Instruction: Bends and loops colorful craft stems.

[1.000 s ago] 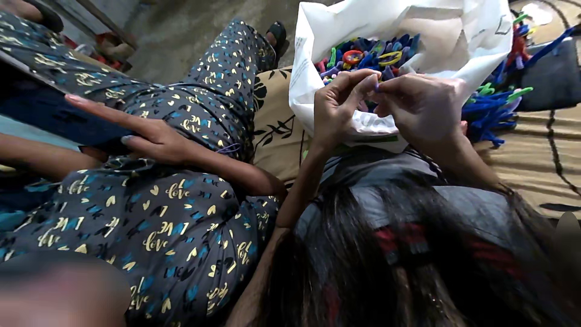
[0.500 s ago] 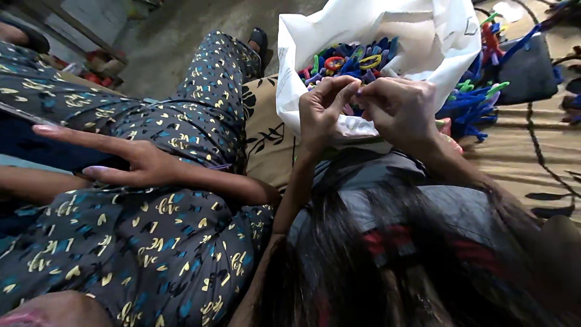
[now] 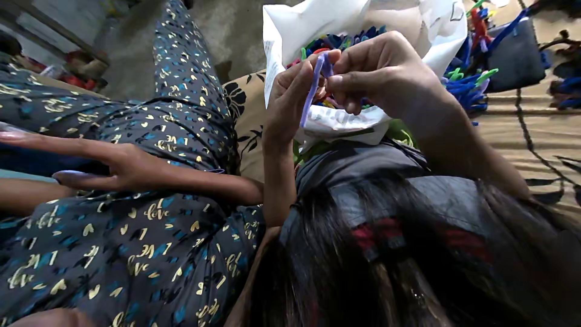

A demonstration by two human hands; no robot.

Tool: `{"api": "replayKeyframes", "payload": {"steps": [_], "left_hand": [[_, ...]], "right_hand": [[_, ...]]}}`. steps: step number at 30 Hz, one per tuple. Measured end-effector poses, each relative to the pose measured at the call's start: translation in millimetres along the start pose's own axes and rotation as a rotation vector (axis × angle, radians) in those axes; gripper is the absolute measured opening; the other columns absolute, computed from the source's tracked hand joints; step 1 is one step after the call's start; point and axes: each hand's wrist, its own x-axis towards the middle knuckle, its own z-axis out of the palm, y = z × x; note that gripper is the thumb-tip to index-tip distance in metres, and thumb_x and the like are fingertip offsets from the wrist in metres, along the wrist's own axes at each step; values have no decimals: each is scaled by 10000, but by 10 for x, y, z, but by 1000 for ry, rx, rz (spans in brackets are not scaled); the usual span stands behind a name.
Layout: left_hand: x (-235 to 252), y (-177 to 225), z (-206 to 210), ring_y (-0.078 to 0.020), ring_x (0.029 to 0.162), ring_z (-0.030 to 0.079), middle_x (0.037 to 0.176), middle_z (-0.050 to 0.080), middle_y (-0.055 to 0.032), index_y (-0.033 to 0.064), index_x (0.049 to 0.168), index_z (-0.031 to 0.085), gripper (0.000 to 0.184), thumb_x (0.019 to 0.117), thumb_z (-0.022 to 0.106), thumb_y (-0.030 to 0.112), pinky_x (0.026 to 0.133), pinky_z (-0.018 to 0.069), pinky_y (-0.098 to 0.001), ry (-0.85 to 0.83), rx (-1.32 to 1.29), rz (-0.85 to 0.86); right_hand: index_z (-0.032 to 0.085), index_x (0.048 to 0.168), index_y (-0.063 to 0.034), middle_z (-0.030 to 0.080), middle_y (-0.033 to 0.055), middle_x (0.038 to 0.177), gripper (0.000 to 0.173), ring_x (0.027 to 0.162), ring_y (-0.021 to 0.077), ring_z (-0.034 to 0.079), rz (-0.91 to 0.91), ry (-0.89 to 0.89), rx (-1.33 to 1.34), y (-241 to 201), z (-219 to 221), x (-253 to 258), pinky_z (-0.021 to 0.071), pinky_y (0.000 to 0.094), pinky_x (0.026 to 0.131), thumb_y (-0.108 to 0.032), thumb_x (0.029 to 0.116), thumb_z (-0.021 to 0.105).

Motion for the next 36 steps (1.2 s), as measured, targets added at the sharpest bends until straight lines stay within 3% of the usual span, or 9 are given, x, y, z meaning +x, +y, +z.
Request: {"api": "replayKeyframes", "payload": {"steps": [6,8,12,17,19,23,28,32,36], "left_hand": [[-6,-60,87,-7,844,648,915,704,73,157,952,750,173,1008,589,124,740,543,-186,138,-161,-19],[-11,-54,110,-8,804,645,890,702,58,139,934,733,219,1019,538,85,722,547,-183,228,-157,-55],[5,27,146,-20,754,649,857,699,27,92,944,700,270,1045,455,46,703,555,-182,366,-86,-73],[-14,90,233,4,651,610,748,674,61,94,913,698,257,1043,484,36,636,534,-171,436,58,-35],[-23,97,260,4,654,618,747,679,60,90,907,698,252,1039,493,26,636,542,-174,452,82,-20],[-30,141,337,5,671,621,764,686,58,67,905,691,225,1021,513,-8,661,546,-176,458,167,38],[-69,196,381,-6,746,678,825,734,56,45,945,727,176,988,575,-33,734,583,-211,413,302,130],[-183,-29,-214,-133,916,703,1028,738,-67,-27,1114,715,166,1001,638,69,846,586,-316,182,424,279],[-230,-21,-334,-148,939,720,1057,750,-73,4,1107,739,171,979,686,105,870,593,-331,181,509,220]], "right_hand": [[660,946,-69,706,-83,738,94,614,11,680,-38,-15,-68,80,24,30,608,197,603,-4,983,603],[667,1024,-31,711,-64,820,58,677,-6,683,-159,58,-234,136,21,9,608,187,658,-36,970,644],[681,1205,23,715,76,1077,265,934,67,694,-519,231,-601,198,-23,-9,595,212,777,-122,983,674],[777,1019,12,737,160,1081,131,1033,132,700,-824,181,-663,257,-32,15,561,234,899,-18,977,657],[768,996,18,740,146,1084,125,1061,127,697,-829,149,-606,283,-52,37,559,240,925,-21,984,650],[701,984,30,689,70,1049,147,951,41,669,-671,127,-506,250,-53,28,580,201,813,-68,1019,597],[687,992,55,632,119,920,230,790,76,615,-575,151,-751,156,13,-25,519,197,710,-119,1052,549],[695,969,49,629,143,869,231,747,125,603,-584,142,-891,86,28,-43,487,210,677,-116,1049,555],[693,941,44,641,157,866,218,748,144,601,-580,116,-928,65,2,-48,478,229,688,-97,1038,558]]}}
